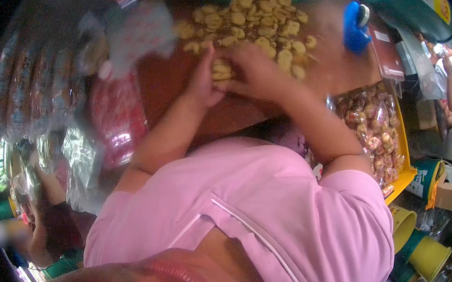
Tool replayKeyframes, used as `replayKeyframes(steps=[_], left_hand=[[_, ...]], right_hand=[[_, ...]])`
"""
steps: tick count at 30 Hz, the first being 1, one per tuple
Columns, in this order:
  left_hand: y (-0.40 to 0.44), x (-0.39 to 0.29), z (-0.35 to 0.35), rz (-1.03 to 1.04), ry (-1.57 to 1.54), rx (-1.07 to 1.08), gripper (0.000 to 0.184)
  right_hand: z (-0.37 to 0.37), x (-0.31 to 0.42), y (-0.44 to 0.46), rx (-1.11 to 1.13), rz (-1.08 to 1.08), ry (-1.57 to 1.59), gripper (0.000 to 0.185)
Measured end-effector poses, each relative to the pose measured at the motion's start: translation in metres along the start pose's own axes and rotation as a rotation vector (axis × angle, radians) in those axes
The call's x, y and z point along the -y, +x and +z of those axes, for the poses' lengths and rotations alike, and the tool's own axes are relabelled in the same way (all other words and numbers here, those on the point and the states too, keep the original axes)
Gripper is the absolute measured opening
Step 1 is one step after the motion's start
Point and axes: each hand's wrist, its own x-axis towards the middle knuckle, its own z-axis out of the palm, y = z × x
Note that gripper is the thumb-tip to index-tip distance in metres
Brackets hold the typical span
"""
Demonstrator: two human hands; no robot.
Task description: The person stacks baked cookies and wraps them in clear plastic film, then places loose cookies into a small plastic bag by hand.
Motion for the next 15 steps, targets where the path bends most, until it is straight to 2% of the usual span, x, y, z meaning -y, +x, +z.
replayKeyframes(steps=[2, 4, 6, 7, 9, 12, 14, 15], left_hand=[[-0.005, 0.002, 0.025, 0.062, 0.031, -0.294, 0.053], [-0.004, 0.002, 0.022, 0.071, -0.005, -0.271, 0.050], [-0.003, 0.002, 0.020, 0.073, 0.018, -0.262, 0.049], [-0.001, 0.004, 0.018, 0.068, 0.059, -0.267, 0.048], [-0.001, 0.006, 0.016, 0.061, 0.117, -0.268, 0.048], [-0.002, 0.005, 0.019, 0.078, 0.161, -0.287, 0.047], [-0.003, 0.002, 0.021, 0.074, 0.145, -0.285, 0.047], [-0.004, 0.002, 0.023, 0.068, 0.139, -0.282, 0.047]], right_hand=[[-0.009, -0.031, 0.000, -0.235, 0.049, -0.121, 0.057], [-0.035, -0.074, 0.010, -0.391, 0.264, -0.146, 0.050], [-0.078, -0.113, 0.013, -0.367, 0.581, -0.463, 0.044], [-0.084, -0.165, 0.011, -0.419, 0.600, -0.451, 0.044], [-0.080, -0.219, -0.006, -0.391, 0.636, -0.480, 0.044], [-0.079, -0.223, -0.002, -0.247, 0.692, -0.509, 0.045], [-0.079, -0.192, -0.004, -0.272, 0.766, -0.402, 0.044], [-0.074, -0.187, -0.006, -0.340, 0.722, -0.415, 0.043]])
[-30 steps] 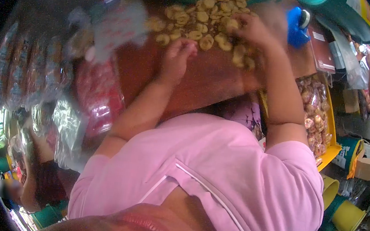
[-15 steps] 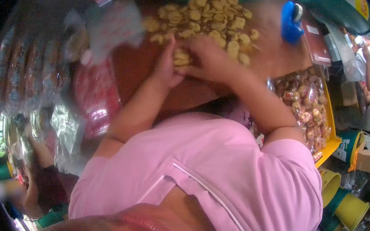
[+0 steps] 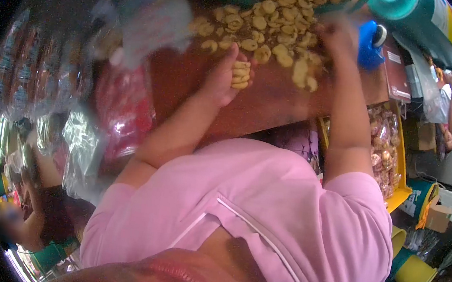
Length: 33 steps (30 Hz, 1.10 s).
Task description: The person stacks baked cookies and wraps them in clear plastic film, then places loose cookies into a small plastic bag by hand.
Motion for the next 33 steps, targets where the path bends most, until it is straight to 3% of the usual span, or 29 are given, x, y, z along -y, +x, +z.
replayKeyframes(steps=[2, 7, 12, 19, 22, 25, 29, 33], left_hand=[[-0.002, -0.001, 0.003, 0.028, 0.061, 0.015, 0.049], [-0.007, 0.004, 0.011, 0.068, 0.202, 0.061, 0.056], [-0.009, 0.006, 0.012, 0.092, 0.213, 0.094, 0.058], [-0.020, 0.002, 0.016, 0.114, 0.257, 0.122, 0.059], [-0.012, 0.012, 0.013, 0.086, 0.207, 0.179, 0.060], [-0.008, 0.011, 0.001, 0.008, 0.261, 0.186, 0.065], [-0.007, 0.012, 0.006, -0.016, 0.081, 0.176, 0.062], [-0.026, 0.005, 0.026, -0.028, 0.032, 0.118, 0.058]], right_hand=[[0.001, 0.004, -0.013, -0.152, -0.048, 0.040, 0.039], [-0.026, 0.107, -0.096, 0.087, -0.207, 0.426, 0.037], [-0.017, 0.139, -0.138, 0.148, -0.567, 0.352, 0.030], [-0.032, 0.137, -0.160, 0.092, -0.690, 0.340, 0.038], [-0.031, 0.132, -0.165, 0.177, -0.597, 0.382, 0.049], [-0.033, 0.140, -0.178, 0.133, -0.652, 0.207, 0.070], [-0.015, 0.145, -0.186, 0.017, -0.704, 0.146, 0.096], [-0.004, 0.141, -0.184, 0.061, -0.611, 0.243, 0.093]])
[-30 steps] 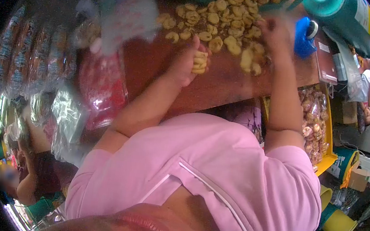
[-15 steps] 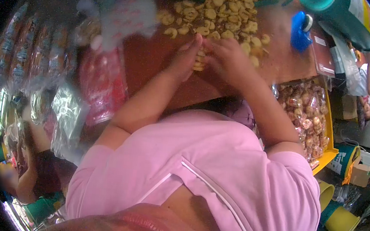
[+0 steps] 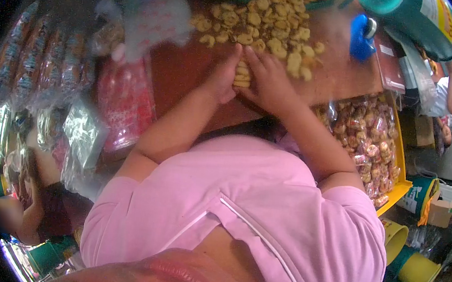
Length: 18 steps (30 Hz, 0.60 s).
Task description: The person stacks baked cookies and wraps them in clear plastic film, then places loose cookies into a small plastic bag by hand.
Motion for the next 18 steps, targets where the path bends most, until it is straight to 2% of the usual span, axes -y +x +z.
replayKeyframes(steps=[1, 4, 7, 9, 11, 13, 16, 18], left_hand=[[-0.001, -0.002, 0.001, -0.015, -0.002, -0.016, 0.057], [0.021, 0.001, -0.027, 0.134, 0.277, -0.081, 0.054], [0.017, -0.050, -0.031, 0.349, 0.607, -0.313, 0.052], [0.041, -0.090, -0.072, 0.692, 0.949, -0.447, 0.050], [0.063, -0.142, -0.107, 1.014, 1.531, -0.727, 0.052], [0.098, -0.195, -0.176, 0.971, 1.871, -0.759, 0.058], [0.120, -0.240, -0.208, 0.650, 1.947, -1.030, 0.063], [0.134, -0.266, -0.219, 0.691, 1.835, -1.035, 0.065]], right_hand=[[0.002, -0.002, -0.001, -0.008, 0.026, 0.070, 0.092], [0.013, -0.017, -0.008, -0.028, 0.060, 0.168, 0.092], [0.016, -0.023, -0.009, -0.070, 0.023, 0.183, 0.094], [0.019, -0.025, -0.009, -0.060, 0.021, 0.184, 0.096], [0.017, -0.021, -0.009, -0.011, 0.068, 0.186, 0.095], [0.016, -0.020, -0.007, 0.008, 0.074, 0.192, 0.094], [0.015, -0.020, -0.005, 0.008, 0.057, 0.200, 0.092], [0.017, -0.021, -0.006, 0.030, 0.089, 0.194, 0.091]])
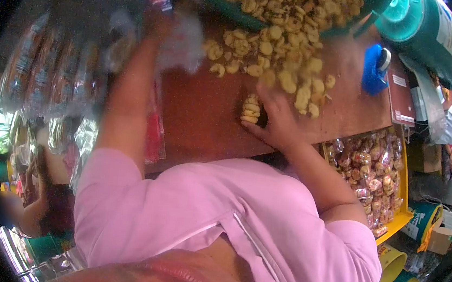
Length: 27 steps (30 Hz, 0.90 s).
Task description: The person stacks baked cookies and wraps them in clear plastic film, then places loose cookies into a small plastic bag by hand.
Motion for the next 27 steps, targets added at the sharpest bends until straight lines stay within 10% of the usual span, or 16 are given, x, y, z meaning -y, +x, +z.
replayKeyframes(steps=[12, 17, 27], left_hand=[[0.023, -0.008, 0.024, -0.011, 0.222, 0.121, 0.063], [0.031, 0.016, 0.025, -0.080, 0.280, 0.514, 0.059], [-0.124, 0.025, -0.145, 0.251, -0.201, 0.294, 0.035]], right_hand=[[-0.003, 0.005, 0.004, -0.033, -0.014, 0.041, 0.084], [-0.004, 0.006, 0.004, -0.020, 0.013, 0.063, 0.080], [0.004, -0.007, -0.001, -0.042, -0.023, 0.045, 0.084]])
